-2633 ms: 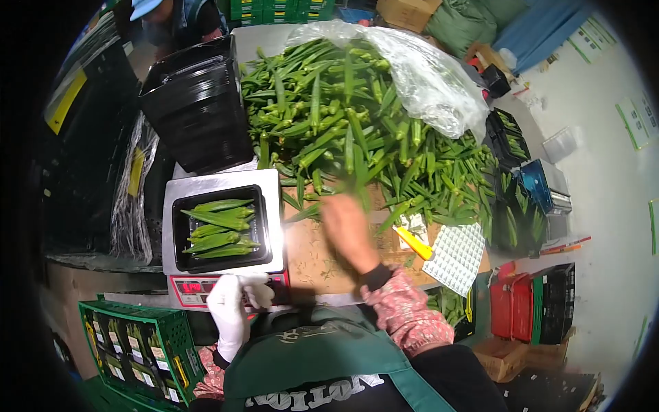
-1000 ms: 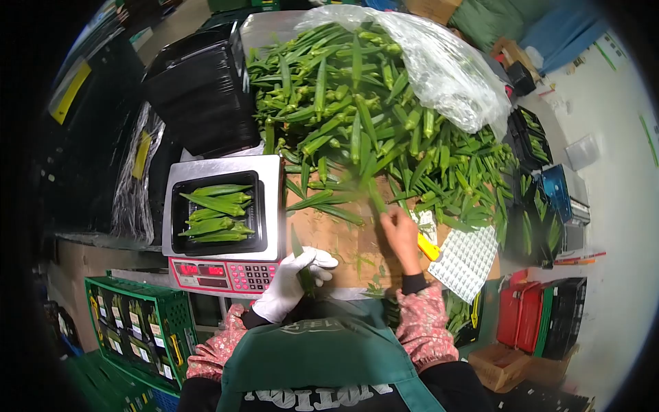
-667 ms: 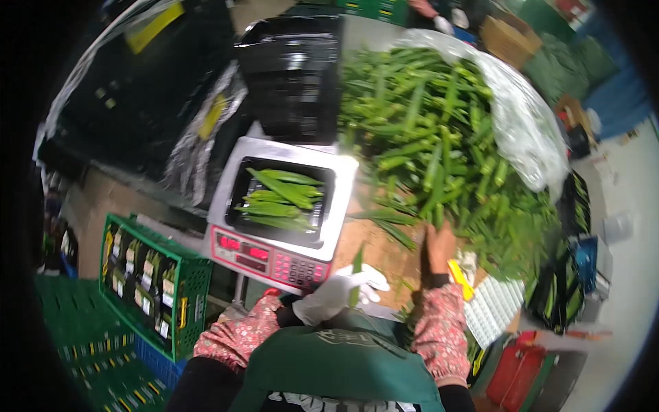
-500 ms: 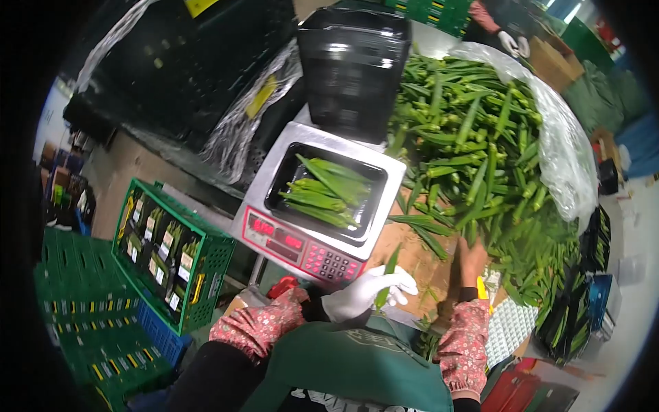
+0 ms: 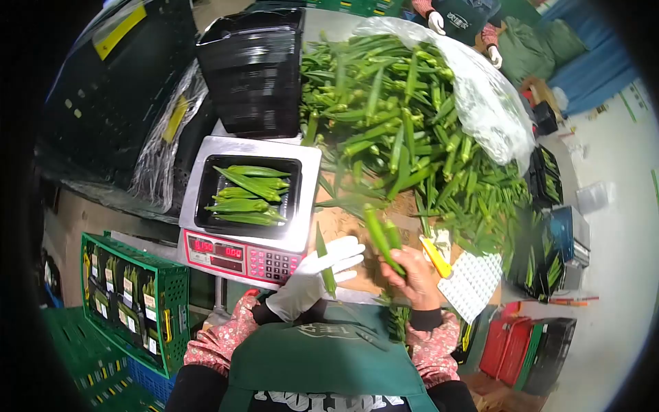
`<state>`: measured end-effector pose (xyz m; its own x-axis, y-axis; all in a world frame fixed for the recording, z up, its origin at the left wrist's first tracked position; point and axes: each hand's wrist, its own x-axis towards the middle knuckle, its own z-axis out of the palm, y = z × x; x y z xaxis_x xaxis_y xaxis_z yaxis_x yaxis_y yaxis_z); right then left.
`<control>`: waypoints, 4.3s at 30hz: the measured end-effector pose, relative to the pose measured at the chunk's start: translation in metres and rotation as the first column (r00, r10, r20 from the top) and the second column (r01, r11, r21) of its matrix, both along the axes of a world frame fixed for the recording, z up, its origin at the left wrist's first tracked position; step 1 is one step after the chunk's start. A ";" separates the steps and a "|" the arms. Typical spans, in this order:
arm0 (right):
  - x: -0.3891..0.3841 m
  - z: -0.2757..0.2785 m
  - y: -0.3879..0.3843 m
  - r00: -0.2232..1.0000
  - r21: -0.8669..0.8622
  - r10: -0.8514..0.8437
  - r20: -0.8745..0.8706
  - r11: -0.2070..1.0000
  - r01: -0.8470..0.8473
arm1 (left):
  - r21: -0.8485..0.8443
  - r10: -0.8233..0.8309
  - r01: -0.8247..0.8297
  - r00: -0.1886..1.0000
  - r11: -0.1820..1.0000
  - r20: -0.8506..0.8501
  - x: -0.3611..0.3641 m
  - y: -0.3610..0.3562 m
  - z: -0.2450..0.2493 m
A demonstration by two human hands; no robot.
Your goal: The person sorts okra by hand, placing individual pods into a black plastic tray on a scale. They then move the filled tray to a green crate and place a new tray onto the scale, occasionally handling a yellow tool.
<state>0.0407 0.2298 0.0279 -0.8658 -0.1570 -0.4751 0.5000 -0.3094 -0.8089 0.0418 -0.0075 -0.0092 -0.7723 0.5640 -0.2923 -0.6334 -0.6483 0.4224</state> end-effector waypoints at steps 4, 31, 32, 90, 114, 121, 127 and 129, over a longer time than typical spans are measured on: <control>0.008 -0.001 -0.027 0.984 -0.041 0.165 0.064 0.986 -0.163 | 0.110 0.116 -0.131 0.984 0.985 0.134 0.000 0.011 -0.019; 0.070 0.036 -0.009 0.583 0.886 0.678 -0.447 0.247 0.393 | -0.347 -0.095 0.036 0.983 0.937 -0.154 -0.011 0.057 -0.008; 0.083 0.040 0.001 0.615 0.896 0.665 -0.423 0.208 0.392 | -0.345 -0.113 0.055 0.982 0.937 -0.149 -0.012 0.058 0.000; -0.086 0.045 -0.130 0.391 0.766 0.668 -0.634 0.612 0.196 | -0.039 -0.217 0.216 0.976 0.976 -0.023 0.011 0.002 -0.043; -0.080 0.046 -0.146 0.629 0.855 0.671 -0.394 0.519 -0.018 | -0.100 -0.167 0.170 0.985 0.980 0.030 0.009 -0.027 -0.009; -0.071 0.056 -0.152 0.583 0.870 0.690 -0.429 0.489 0.061 | -0.130 -0.174 0.184 0.981 0.974 0.087 0.010 -0.033 -0.013; -0.065 0.044 -0.134 0.679 0.800 0.545 -0.492 0.591 0.105 | -0.057 -0.120 0.123 0.991 0.991 0.054 0.011 -0.035 -0.003; -0.061 0.037 -0.122 0.728 0.747 0.458 -0.510 0.656 0.111 | 0.005 -0.025 0.024 0.998 1.000 0.061 0.010 -0.034 0.004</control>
